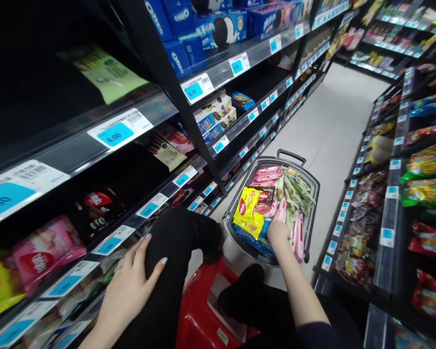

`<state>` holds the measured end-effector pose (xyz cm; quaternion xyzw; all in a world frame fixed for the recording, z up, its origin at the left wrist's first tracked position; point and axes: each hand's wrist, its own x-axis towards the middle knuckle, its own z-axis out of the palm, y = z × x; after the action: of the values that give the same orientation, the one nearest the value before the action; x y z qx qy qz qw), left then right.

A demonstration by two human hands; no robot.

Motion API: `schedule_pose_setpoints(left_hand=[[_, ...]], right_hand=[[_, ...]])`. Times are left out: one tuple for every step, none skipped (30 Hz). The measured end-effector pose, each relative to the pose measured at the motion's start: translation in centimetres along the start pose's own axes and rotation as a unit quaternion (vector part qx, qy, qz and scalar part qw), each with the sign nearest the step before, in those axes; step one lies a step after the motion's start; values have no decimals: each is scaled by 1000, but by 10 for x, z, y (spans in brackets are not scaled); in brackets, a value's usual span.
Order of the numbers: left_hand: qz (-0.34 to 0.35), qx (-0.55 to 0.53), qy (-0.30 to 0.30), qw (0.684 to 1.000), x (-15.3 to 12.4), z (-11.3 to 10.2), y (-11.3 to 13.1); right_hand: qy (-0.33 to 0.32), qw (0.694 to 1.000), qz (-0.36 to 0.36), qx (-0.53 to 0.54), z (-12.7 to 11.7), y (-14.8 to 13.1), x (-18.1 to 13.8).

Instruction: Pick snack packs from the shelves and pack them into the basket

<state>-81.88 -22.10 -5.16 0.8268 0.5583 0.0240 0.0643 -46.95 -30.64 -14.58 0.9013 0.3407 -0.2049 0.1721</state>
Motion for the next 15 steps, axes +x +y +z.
schedule_pose_setpoints(left_hand=[[-1,0,0,1000,0,0,0],[-2,0,0,1000,1,0,-1],[-4,-2,1,1000,1,1,-2],[-6,-5,0,1000,1,1,-3],[-8,-8,-1,1000,1,2,-4],[-9,-11,3,1000,0,1,-5],[-5,-13,15,1000,-1,0,-6],[3,-14,33,999,-3,-2,-5],[19,-14,58,998,-4,-4,-1],[46,-17,80,996,-4,-8,5],[88,-25,92,992,-3,-11,15],[140,-38,89,985,0,-13,30],[208,-60,57,975,6,-13,49],[278,-87,1,957,14,-10,72],[333,-114,-63,934,24,-4,98]], right_hand=[[-2,1000,5,-3,1,0,2],[-3,1000,9,-6,2,-1,5],[-1,1000,14,-9,3,-1,8],[1,1000,20,-11,3,-2,11],[4,1000,27,-13,3,-2,14],[8,999,35,-15,4,-3,16],[10,999,43,-17,4,-4,18],[11,999,49,-19,5,-4,18],[16,998,55,-22,6,-3,16],[29,998,55,-26,8,-2,13],[49,997,50,-29,10,1,9],[71,996,42,-28,12,4,4],[93,995,32,-24,14,8,0],[110,994,20,-16,17,11,-5],[120,993,11,-7,19,14,-8]])
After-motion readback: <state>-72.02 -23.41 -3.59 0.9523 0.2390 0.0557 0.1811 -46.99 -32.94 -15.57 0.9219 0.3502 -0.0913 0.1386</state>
